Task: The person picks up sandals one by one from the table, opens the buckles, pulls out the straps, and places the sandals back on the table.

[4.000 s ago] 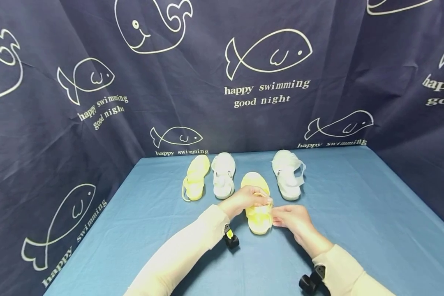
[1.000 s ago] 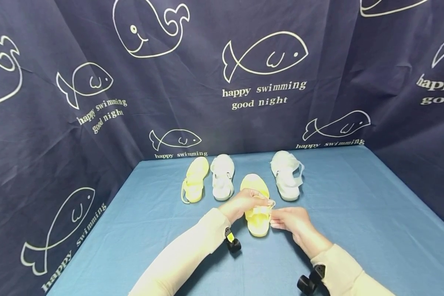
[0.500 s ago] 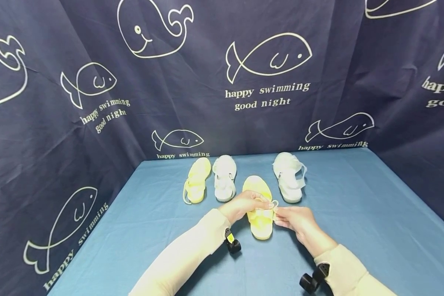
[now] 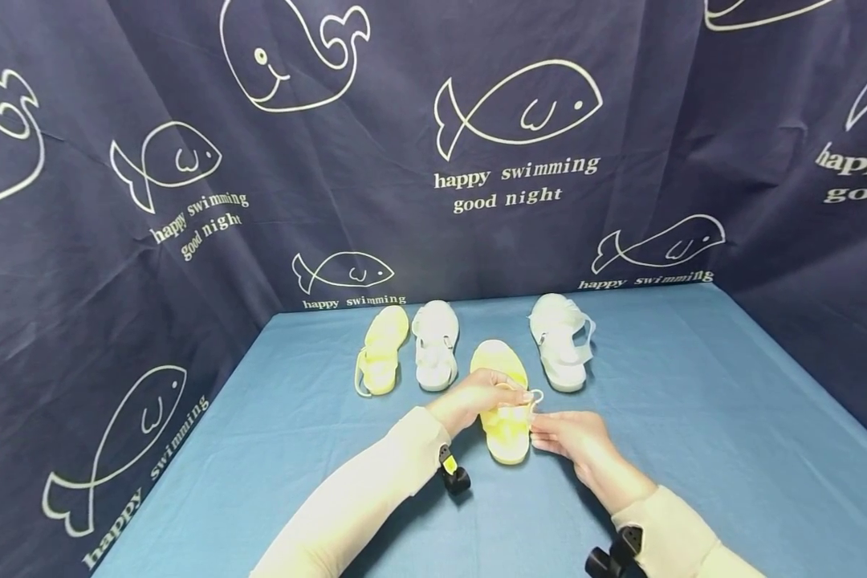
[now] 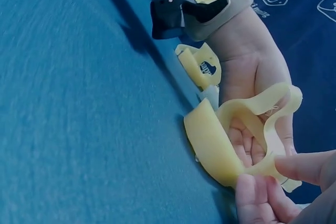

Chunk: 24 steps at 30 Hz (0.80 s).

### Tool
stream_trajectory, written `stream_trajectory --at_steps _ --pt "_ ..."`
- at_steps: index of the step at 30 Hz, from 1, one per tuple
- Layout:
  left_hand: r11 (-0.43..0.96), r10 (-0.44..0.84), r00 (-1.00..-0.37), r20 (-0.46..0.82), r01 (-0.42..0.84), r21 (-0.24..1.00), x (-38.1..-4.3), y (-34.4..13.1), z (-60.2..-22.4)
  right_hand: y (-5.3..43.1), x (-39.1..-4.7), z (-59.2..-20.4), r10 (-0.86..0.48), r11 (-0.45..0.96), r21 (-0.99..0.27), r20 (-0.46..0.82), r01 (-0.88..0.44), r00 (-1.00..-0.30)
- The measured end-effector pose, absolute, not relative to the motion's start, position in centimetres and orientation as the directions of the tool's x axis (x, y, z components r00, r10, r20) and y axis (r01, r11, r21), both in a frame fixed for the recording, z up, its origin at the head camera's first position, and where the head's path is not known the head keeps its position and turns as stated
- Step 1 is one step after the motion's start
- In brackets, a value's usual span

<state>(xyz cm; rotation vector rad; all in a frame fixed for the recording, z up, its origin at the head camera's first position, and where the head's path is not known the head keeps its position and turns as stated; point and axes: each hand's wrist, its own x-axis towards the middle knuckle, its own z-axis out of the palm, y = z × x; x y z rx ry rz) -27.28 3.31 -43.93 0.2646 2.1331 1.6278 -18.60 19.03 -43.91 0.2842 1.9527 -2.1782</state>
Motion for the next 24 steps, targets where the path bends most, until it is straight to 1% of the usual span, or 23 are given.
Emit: stream_trajectory --at_steps 6,10,14,20,24 --pt "0.315 0.408 -0.887 -0.219 -0.088 0.945 -27.66 3.33 -44.2 19.15 -19.04 -43.48 -0.036 -0.18 -0.94 -0.287 0.288 -0.957" --pt "0.32 0.416 -0.879 -0.232 -0.097 0.942 -27.64 3.23 -44.29 19.33 -19.35 -43.24 -0.053 -0.222 -0.928 -0.296 0.3 -0.954" --pt "0.312 0.412 -0.88 -0.235 -0.106 0.944 -27.39 3.24 -44.26 19.54 -19.25 -43.29 -0.071 -0.209 -0.927 -0.304 0.312 -0.95" --pt "0.319 0.401 -0.89 -0.215 -0.084 0.944 -27.13 3.24 -44.0 19.65 -18.81 -43.58 -0.121 -0.155 -0.938 -0.293 0.309 -0.949" --pt "0.306 0.404 -0.888 -0.218 -0.093 0.947 -27.04 3.22 -43.95 19.5 -18.58 -43.68 -0.129 -0.154 -0.94 -0.288 0.306 -0.949"
